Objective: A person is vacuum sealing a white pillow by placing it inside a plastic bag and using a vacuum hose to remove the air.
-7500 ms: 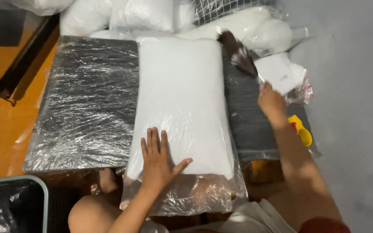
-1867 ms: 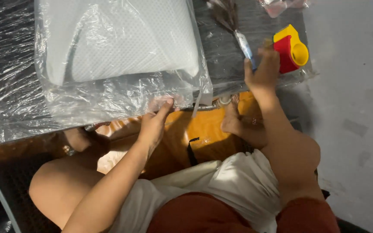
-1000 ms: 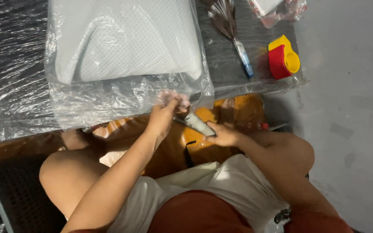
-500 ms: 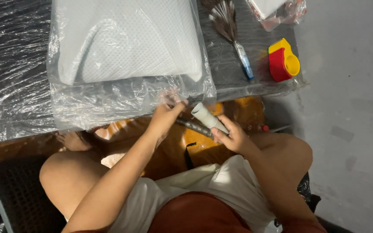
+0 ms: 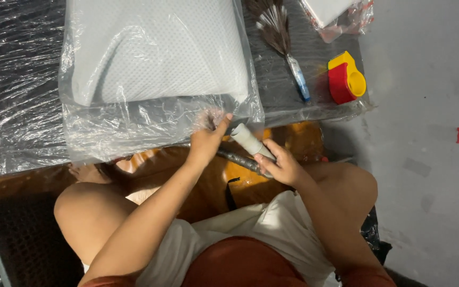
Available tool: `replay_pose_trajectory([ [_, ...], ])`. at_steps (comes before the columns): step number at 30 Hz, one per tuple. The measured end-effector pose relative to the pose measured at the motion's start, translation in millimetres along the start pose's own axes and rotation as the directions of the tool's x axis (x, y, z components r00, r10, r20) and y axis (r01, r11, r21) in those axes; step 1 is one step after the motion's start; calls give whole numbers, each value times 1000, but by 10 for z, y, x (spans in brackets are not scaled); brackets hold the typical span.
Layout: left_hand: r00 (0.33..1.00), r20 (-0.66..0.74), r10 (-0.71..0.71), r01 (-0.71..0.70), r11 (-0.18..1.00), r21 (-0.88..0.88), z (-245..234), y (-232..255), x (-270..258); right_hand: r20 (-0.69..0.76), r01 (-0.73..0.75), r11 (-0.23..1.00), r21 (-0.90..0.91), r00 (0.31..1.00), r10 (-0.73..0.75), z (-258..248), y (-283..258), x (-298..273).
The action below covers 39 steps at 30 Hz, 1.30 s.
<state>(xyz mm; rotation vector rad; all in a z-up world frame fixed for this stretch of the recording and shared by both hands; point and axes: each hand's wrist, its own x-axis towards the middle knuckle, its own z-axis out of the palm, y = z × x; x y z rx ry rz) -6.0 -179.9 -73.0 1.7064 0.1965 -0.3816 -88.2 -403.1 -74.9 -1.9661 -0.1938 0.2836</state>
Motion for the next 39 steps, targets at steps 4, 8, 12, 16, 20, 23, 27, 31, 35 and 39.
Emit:
replay_pose_trajectory([
  [4, 998, 12, -65, 65, 997, -44, -16, 152, -4, 1, -44, 999, 32, 999, 44, -11, 50, 8],
  [8, 999, 13, -30, 30, 998, -57, 70, 157, -12, -37, -19, 998, 62, 999, 21, -54, 31, 49],
  [12, 998, 39, -51, 52, 998, -27, 61, 96, 15, -63, 110, 990, 91, 993, -104, -150, 97, 113],
  [16, 996, 63, -57, 59, 997, -41, 141, -155, 90, -90, 107, 983, 149, 992, -94, -205, -9, 118],
  [20, 998, 44, -44, 49, 993, -108, 196, -291, 95, -89, 109, 975, 195, 992, -93, -241, -4, 103],
  [23, 999, 36, 11, -7, 993, -118, 171, -227, 68, -56, 78, 966, 247, 996, -66, -230, -41, 114],
  [27, 997, 44, 60, -56, 994, -93, 230, -371, 135, -15, 41, 962, 271, 999, -39, -164, 193, 111],
  [31, 994, 22, 111, -109, 991, -77, 274, -498, 154, 34, 20, 977, 212, 999, -28, -147, 145, 151],
  [35, 985, -14, 175, -175, 983, -55, 234, -361, 91, 7, -79, 977, 199, 997, 79, -132, 22, 180],
  [39, 975, -27, 223, -224, 974, -31, 256, -383, 139, -36, -119, 980, 163, 991, 126, -127, -54, 213],
])
